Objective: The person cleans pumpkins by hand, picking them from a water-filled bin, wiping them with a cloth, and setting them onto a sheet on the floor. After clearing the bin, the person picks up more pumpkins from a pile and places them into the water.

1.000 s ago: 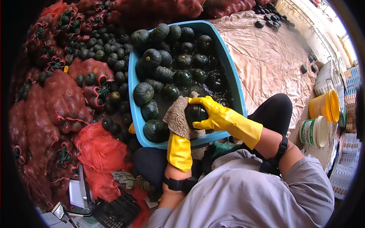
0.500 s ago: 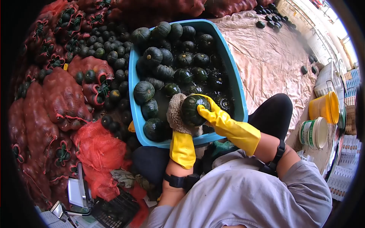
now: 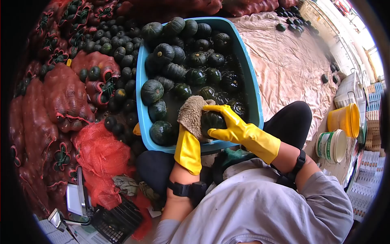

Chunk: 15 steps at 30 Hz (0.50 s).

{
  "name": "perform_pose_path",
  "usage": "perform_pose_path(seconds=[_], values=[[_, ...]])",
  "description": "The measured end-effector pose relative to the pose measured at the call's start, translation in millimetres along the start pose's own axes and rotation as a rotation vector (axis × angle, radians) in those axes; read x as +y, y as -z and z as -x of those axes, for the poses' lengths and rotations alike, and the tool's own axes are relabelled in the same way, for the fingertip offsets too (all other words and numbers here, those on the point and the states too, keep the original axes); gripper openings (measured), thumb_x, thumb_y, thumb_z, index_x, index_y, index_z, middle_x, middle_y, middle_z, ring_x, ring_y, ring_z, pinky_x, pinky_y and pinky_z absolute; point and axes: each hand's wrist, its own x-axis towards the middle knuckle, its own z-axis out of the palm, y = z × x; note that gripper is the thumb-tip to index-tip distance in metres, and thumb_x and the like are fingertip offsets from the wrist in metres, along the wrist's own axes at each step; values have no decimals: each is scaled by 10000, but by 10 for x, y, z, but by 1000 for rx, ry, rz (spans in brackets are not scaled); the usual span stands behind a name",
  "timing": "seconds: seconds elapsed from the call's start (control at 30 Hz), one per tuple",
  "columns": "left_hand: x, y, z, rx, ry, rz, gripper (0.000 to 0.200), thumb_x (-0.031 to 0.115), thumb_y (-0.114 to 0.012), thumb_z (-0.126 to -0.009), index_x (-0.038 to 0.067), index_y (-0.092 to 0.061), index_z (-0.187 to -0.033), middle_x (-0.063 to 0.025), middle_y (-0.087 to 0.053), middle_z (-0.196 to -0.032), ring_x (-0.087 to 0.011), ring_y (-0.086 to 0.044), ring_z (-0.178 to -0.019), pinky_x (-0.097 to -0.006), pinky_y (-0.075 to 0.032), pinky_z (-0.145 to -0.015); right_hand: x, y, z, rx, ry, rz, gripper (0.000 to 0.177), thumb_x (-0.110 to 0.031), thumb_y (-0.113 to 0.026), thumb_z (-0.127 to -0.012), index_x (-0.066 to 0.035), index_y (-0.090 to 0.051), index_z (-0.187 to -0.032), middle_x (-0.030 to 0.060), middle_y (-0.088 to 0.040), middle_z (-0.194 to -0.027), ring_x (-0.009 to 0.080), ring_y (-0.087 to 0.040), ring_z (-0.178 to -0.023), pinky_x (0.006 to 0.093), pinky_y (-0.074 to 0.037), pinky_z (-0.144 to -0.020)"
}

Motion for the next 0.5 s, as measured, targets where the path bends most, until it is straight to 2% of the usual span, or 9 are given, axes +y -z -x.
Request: perform_pose_path(seconds=[0.03, 0.07, 0.1, 0.2, 0.23, 0.3, 0.37, 0.47, 0.5], values=[[-6, -15, 6, 8, 10, 37, 401, 147, -632, -951, 39, -616, -1337, -215, -635, -1281, -378, -647, -1128, -476, -514, -1044, -49, 1, -30, -4, -83, -216, 696, -213, -856, -848, -84, -560, -1464, 199, -616, -1368, 314, -580, -1300, 439, -452, -1129], [4, -50, 7, 24, 8, 11, 404, 149, -631, -950, 38, -619, -1338, -221, -631, -1291, -384, -641, -1137, -477, -507, -1053, -148, 13, 2, 45, -389, -564, 672, -237, -839, -890, -99, -550, -1481, 131, -636, -1333, 215, -591, -1255, 372, -481, -1093], [24, -109, -20, 48, 3, -62, 406, 150, -630, -948, 37, -621, -1339, -228, -627, -1302, -391, -635, -1145, -478, -500, -1062, 3, -48, -10, 205, -349, -473, 638, -260, -819, -930, -94, -547, -1482, 105, -661, -1263, 185, -627, -1157, 340, -518, -1030], [165, -394, -116, 31, 43, -528, 415, 154, -628, -944, 33, -629, -1341, -246, -615, -1333, -410, -617, -1171, -480, -479, -1088, 10, -59, -109, 461, -493, -338, 483, -315, -689, -1053, -92, -560, -1462, 97, -690, -1188, 186, -664, -1056, 318, -535, -951], [202, -475, -149, -87, 54, -846, 418, 156, -627, -943, 31, -631, -1342, -253, -611, -1344, -417, -611, -1179, -481, -472, -1096, 252, -35, -76, 489, -226, -217, 402, -299, -622, -1088, -94, -584, -1432, 133, -698, -1199, 256, -679, -1067, 353, -529, -962], [249, -563, -167, -315, -2, -1379, 425, 159, -626, -940, 29, -636, -1344, -265, -603, -1365, -430, -599, -1196, -482, -459, -1114, 372, -93, -28, 554, -168, 87, 373, -292, -606, -1089, -88, -606, -1401, 197, -692, -1228, 341, -664, -1135, 411, -504, -1011], [-222, -678, -159, 236, -220, -786, 225, 202, -533, -1034, 63, -704, -1080, -185, -694, -1102, -361, -694, -945, -450, -574, -896, 224, -167, -12, 567, -289, 125, 391, -306, -631, -1068, -73, -618, -1381, 250, -656, -1291, 390, -621, -1216, 452, -473, -1056], [-65, -370, -119, 132, -133, -432, 230, 223, -605, -983, 66, -695, -1125, -178, -698, -1107, -365, -688, -990, -463, -565, -912, 78, -301, 38, 557, -144, 262, 390, -330, -562, -1107, -96, -621, -1413, 164, -680, -1254, 292, -639, -1197, 399, -442, -1108], [-44, -249, -95, 87, -124, -364, 247, 230, -629, -965, 67, -692, -1141, -175, -699, -1109, -366, -686, -1005, -467, -562, -918, 73, -319, 45, 520, -188, 17, 396, -347, -548, -1111, -101, -626, -1411, 152, -679, -1261, 273, -638, -1201, 395, -452, -1102]])
